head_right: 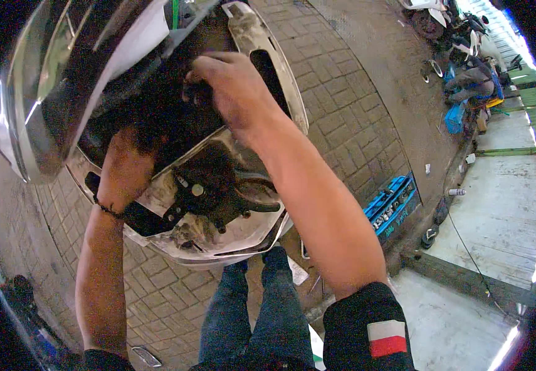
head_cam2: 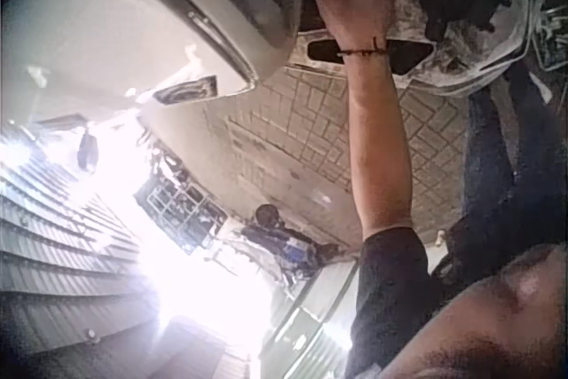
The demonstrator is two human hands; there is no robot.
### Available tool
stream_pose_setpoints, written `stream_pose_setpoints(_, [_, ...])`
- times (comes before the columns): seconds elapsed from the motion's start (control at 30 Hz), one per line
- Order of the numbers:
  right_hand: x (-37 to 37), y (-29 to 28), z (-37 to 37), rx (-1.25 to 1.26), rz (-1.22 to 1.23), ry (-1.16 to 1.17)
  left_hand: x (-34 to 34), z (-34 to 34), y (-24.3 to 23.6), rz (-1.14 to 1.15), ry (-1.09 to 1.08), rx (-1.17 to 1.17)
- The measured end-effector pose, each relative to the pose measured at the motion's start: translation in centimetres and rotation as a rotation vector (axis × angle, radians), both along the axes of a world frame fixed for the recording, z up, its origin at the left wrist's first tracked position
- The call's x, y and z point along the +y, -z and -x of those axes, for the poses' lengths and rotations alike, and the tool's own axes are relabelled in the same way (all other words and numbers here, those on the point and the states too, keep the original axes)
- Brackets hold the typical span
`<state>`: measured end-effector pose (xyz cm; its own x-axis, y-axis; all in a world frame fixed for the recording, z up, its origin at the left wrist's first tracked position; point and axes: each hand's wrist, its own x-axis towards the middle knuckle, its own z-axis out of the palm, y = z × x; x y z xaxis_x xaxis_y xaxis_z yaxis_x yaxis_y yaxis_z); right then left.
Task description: The person works on the internal components of a motorcycle front panel, reaching inside to adjust wires and parts, using a pair of pliers to manipulate internal hardware, and checking the dashboard display.
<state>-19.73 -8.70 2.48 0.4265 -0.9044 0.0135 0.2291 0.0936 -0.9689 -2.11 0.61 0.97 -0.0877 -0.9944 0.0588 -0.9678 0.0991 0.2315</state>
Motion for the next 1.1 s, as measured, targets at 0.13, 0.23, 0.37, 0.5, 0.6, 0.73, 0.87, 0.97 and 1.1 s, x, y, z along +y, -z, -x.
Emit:
stream_pose_setpoints(0.13, [2.3,-1.7,0.7,-0.123,-0.404,-0.068,0.0,-0.3,-0.1,-0.092,-0.065,0.145])
stream_pose_setpoints(0.23, [3.2,-1.7,0.3,0.008,-0.399,-0.178,-0.2,-0.4,-0.3,-0.138,-0.084,0.294])
stream_pose_setpoints(0.37, [3.0,-1.8,-0.6,0.354,-0.073,-0.111,0.2,0.1,-0.9,-0.106,-0.107,0.198])
stream_pose_setpoints(0.5, [3.0,-2.5,-0.6,1.006,1.06,-0.108,0.1,-0.2,-0.9,-0.099,-0.058,0.16])
stream_pose_setpoints(0.6, [2.6,-2.6,-1.5,1.119,1.403,-0.317,0.2,-2.1,1.7,-0.04,-0.012,0.114])
stream_pose_setpoints(0.73, [1.3,-2.8,-2.1,1.12,1.42,-0.432,-0.5,-1.2,-0.5,-0.054,0.169,0.045])
stream_pose_setpoints(0.87, [2.0,-3.8,-1.7,1.14,1.682,-0.494,-1.1,-1.4,0.8,-0.074,0.073,0.187])
stream_pose_setpoints(0.97, [2.4,-3.9,-2.0,1.174,1.67,-0.527,-0.7,-1.9,1.6,0.019,0.062,0.179])
stream_pose_setpoints(1.1, [2.4,-4.2,-1.9,1.228,1.559,-0.565,-0.6,-2.0,1.7,-0.026,0.12,0.015])
